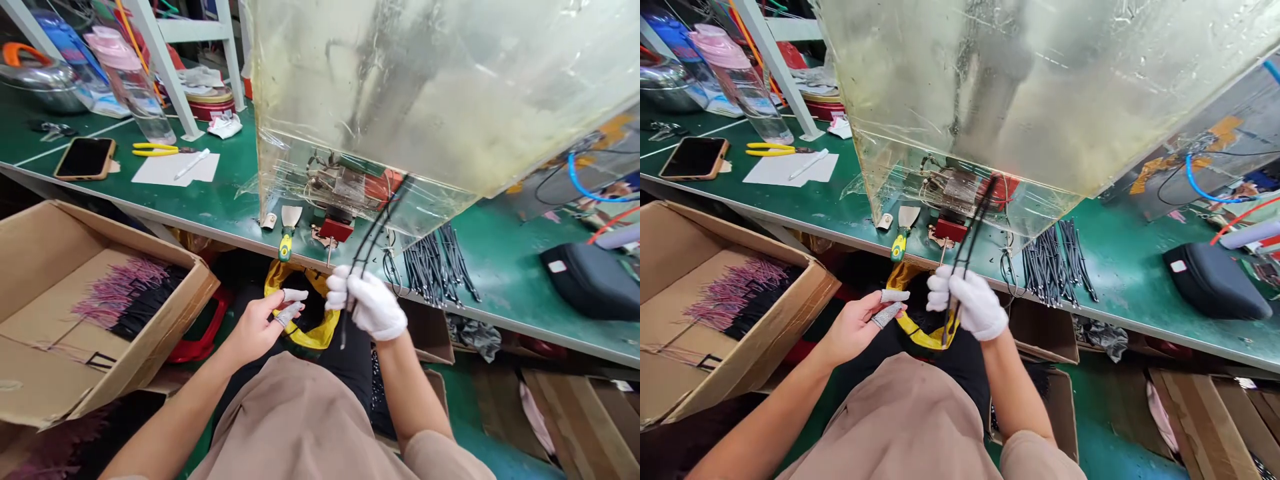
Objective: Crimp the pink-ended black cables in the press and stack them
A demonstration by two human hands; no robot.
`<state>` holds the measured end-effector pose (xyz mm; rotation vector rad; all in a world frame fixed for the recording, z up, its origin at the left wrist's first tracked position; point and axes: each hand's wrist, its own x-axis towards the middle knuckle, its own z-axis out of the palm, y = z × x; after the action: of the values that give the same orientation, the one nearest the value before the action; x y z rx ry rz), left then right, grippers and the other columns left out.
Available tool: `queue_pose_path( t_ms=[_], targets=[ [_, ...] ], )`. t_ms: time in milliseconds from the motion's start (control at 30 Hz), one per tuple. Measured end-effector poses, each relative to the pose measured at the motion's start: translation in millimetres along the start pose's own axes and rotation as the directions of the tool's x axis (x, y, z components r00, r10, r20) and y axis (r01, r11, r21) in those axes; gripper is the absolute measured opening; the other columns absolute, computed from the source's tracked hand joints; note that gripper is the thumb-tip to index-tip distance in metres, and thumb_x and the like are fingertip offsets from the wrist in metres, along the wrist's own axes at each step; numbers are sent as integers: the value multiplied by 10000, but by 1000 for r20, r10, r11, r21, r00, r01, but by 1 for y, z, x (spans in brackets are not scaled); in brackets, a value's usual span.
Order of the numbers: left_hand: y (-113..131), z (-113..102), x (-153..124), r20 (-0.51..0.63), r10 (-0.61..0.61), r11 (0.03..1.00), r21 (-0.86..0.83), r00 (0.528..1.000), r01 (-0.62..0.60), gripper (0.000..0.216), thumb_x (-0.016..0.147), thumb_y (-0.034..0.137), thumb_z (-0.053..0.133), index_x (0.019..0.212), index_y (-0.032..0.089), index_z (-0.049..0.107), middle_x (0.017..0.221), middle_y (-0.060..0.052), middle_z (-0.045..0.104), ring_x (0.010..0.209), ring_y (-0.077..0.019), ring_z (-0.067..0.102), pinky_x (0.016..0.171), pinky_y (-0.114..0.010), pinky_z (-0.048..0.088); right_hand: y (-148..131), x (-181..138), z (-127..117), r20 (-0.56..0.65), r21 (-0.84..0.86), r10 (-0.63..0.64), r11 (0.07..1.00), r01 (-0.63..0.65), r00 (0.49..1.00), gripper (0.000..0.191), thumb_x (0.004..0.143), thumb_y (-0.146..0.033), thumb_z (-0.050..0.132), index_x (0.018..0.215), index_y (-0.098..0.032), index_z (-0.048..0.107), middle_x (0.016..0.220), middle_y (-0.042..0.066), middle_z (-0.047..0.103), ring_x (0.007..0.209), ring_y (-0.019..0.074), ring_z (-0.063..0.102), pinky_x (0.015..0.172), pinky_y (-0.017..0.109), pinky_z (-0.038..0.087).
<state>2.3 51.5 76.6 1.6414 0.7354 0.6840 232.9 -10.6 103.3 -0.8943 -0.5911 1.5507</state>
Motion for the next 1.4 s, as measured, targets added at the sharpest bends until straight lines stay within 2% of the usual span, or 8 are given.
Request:
queue_pose_path(
  t_ms=[100, 200, 467, 600, 767, 933, 1233, 1400],
  targets=[
    [-7, -4, -4, -38, -17, 1000, -19, 999, 16, 335, 882, 278, 608, 1189, 185, 704, 1065, -90, 780, 950, -225, 758, 892, -332, 625, 50, 11, -12, -45, 53, 182, 982, -180, 982, 494, 760, -438, 826, 1110, -193, 578, 870, 67, 700, 643, 165, 654, 597, 349, 597],
    [-12, -9, -7, -85, -50, 997, -70, 995, 44, 336, 861, 292, 625, 1161, 168, 709, 1067, -99, 779, 927, -227, 759, 869, -336, 633, 70, 15, -23, -91, 73, 253, 966, -247, 963, 510, 776, -458, 810, 1135, -195, 560, 829, 65, 723, 592, 166, 654, 536, 322, 579],
    [-7, -9, -6, -115, -64, 992, -114, 991, 51, 333, 864, 299, 634, 1150, 143, 701, 1065, -111, 778, 927, -220, 757, 863, -323, 634, 5, 70, -1, 56, 93, 71, 993, -76, 996, 363, 759, -355, 835, 883, -192, 536, 682, -40, 564, 515, 79, 482, 502, 223, 488],
    [-10, -9, -9, -101, -68, 993, -103, 993, 58, 332, 872, 305, 626, 1153, 142, 698, 1068, -115, 776, 934, -224, 757, 856, -317, 632, -17, 100, 5, -61, 116, 47, 992, -39, 997, 229, 828, -258, 757, 923, -166, 571, 729, -2, 624, 563, 102, 544, 531, 239, 517],
    [-22, -15, -15, -107, -77, 996, -49, 991, 73, 328, 904, 279, 600, 1191, 142, 681, 1059, -116, 776, 957, -224, 750, 881, -328, 617, -24, 115, 9, -156, 176, 85, 983, -57, 984, 42, 944, -182, 575, 948, -143, 589, 740, 17, 667, 569, 110, 580, 533, 239, 523],
    [-27, -15, -15, -96, -70, 997, -44, 993, 66, 332, 908, 269, 591, 1200, 140, 683, 1072, -121, 775, 952, -225, 753, 868, -318, 618, -26, 121, 11, -202, 210, 81, 977, -38, 976, 202, 1017, -168, 404, 962, -131, 595, 748, 46, 686, 567, 120, 590, 509, 245, 521],
    [-27, -13, -14, -82, -78, 995, -71, 994, 72, 336, 907, 262, 599, 1207, 130, 676, 1068, -122, 775, 950, -212, 752, 865, -293, 613, -27, 126, 3, -104, 258, 87, 964, -57, 991, 98, 985, -170, 502, 929, -151, 580, 748, 17, 668, 570, 93, 585, 507, 198, 537],
    [-25, -12, -13, -76, -79, 995, -72, 994, 74, 340, 911, 276, 598, 1206, 124, 674, 1061, -127, 776, 945, -214, 752, 861, -301, 616, -30, 126, 7, -149, 270, 130, 959, -86, 980, 250, 1039, -178, 357, 954, -138, 589, 722, 25, 672, 558, 95, 601, 509, 202, 559]
  ],
)
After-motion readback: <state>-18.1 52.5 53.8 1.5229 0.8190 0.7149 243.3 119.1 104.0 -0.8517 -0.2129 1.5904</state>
